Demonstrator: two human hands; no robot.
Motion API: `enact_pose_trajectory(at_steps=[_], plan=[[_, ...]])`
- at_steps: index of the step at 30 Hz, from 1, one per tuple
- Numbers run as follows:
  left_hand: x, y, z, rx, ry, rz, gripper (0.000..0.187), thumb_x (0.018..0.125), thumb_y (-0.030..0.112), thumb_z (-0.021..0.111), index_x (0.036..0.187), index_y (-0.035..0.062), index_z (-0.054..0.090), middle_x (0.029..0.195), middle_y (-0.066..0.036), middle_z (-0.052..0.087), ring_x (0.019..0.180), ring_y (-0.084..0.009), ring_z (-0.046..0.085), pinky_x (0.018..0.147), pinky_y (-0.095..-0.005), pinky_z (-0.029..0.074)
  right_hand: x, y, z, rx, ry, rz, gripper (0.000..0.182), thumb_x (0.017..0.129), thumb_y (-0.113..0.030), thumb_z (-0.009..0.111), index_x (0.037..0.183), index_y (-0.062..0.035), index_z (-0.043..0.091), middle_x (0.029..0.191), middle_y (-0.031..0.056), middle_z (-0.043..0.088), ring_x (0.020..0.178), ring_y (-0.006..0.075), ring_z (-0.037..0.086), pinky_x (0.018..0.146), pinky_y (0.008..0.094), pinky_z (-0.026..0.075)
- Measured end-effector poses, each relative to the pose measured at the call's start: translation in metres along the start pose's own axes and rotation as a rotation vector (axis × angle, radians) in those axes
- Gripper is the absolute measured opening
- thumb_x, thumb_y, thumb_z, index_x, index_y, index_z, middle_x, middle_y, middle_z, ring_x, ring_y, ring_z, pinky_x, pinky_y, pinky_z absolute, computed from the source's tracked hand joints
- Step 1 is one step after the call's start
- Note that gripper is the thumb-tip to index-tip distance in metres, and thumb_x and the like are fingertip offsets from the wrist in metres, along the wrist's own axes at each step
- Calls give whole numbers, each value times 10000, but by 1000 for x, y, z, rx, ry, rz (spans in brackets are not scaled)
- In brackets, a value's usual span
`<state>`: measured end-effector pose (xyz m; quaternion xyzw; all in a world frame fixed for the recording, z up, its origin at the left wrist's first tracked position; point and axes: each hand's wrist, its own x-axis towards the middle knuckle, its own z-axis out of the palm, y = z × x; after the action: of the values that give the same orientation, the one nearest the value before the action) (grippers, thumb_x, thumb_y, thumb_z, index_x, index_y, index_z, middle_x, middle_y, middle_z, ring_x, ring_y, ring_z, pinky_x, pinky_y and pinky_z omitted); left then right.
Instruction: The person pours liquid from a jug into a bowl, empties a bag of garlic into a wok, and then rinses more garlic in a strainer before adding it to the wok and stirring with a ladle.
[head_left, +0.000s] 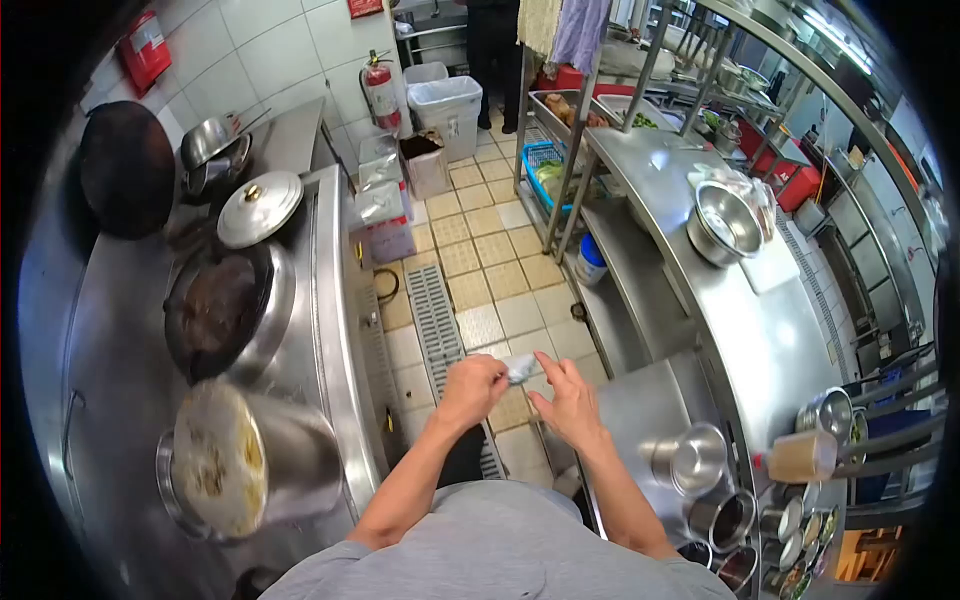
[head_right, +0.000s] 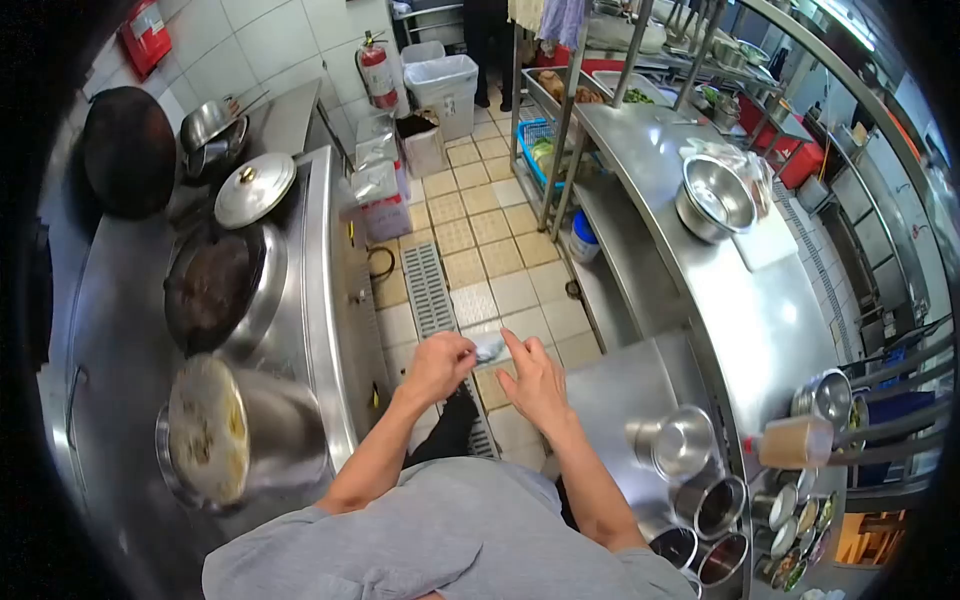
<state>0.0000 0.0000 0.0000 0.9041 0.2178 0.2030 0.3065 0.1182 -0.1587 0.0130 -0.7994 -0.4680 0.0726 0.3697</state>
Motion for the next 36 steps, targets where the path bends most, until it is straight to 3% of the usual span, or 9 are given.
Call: enact_pose_trajectory(at_steps=[2, 3, 9, 11, 15, 19, 23, 28, 36], plan=[[-1, 10, 0, -59, -123, 153, 79, 740, 112, 666, 755, 34, 664, 749, -138, 628, 769, -347, 621, 660, -449, 498, -9, 0, 3, 14, -6, -3, 575, 717, -108, 737, 1268, -98, 574, 860, 106, 551, 721, 271, 580, 647, 386, 482], [112, -34, 8, -126, -65, 193, 79, 740, 112, 666, 755, 34, 664, 749, -138, 628, 769, -347, 621, 660, -449, 498, 103, 27, 6, -78, 5, -32, 575, 717, -108, 737, 1268, -98, 574, 860, 106, 551, 721, 271, 580, 647, 386, 482], [237, -83, -18, -156, -252, 375, 78, 744, 115, 664, 730, 40, 651, 733, -112, 612, 779, -326, 620, 698, -419, 512, 208, 36, 40, -63, 88, 105, 381, 704, -85, 718, 1080, -86, 657, 819, 103, 554, 694, 278, 584, 622, 381, 474], [278, -101, -12, -147, -319, 390, 72, 760, 115, 661, 750, 43, 661, 757, -109, 621, 804, -324, 622, 711, -422, 514, 243, 41, 43, -73, 63, 189, 346, 724, -94, 710, 1066, -76, 656, 875, 131, 574, 758, 344, 611, 652, 420, 491], [368, -146, -5, -238, -392, 471, 199, 775, 145, 686, 947, 46, 690, 809, -147, 646, 820, -345, 626, 712, -435, 509, 316, 86, 67, -97, 195, 287, 294, 709, -113, 717, 996, -68, 676, 839, 117, 585, 739, 309, 615, 646, 397, 497], [466, -224, 3, -152, -355, 208, 294, 772, 174, 692, 1035, 43, 678, 837, -172, 650, 810, -359, 627, 722, -442, 501, 380, 166, 92, -144, 193, 548, 298, 705, -220, 724, 951, -55, 691, 893, 143, 631, 814, 321, 633, 724, 432, 504], [514, -342, -9, 235, -448, -32, 303, 792, 170, 671, 1069, 47, 675, 902, -212, 669, 891, -390, 633, 793, -474, 500, 434, 240, 109, -228, 115, 686, 320, 721, -255, 711, 976, -63, 685, 966, 167, 650, 874, 349, 640, 761, 445, 508], [559, -428, -71, 302, -445, -315, 335, 758, 185, 681, 1061, 42, 681, 970, -224, 674, 927, -388, 643, 820, -463, 509, 549, 296, 114, -314, -69, 840, 387, 729, -305, 693, 1008, -38, 653, 1011, 202, 655, 941, 374, 639, 813, 457, 512], [594, -540, -74, 207, -390, -833, 386, 761, 223, 701, 1128, 104, 689, 1071, -209, 672, 1042, -362, 630, 923, -434, 490, 739, 354, 165, -377, -278, 815, 417, 725, -372, 689, 980, -43, 693, 982, 206, 682, 950, 369, 654, 819, 460, 523]])
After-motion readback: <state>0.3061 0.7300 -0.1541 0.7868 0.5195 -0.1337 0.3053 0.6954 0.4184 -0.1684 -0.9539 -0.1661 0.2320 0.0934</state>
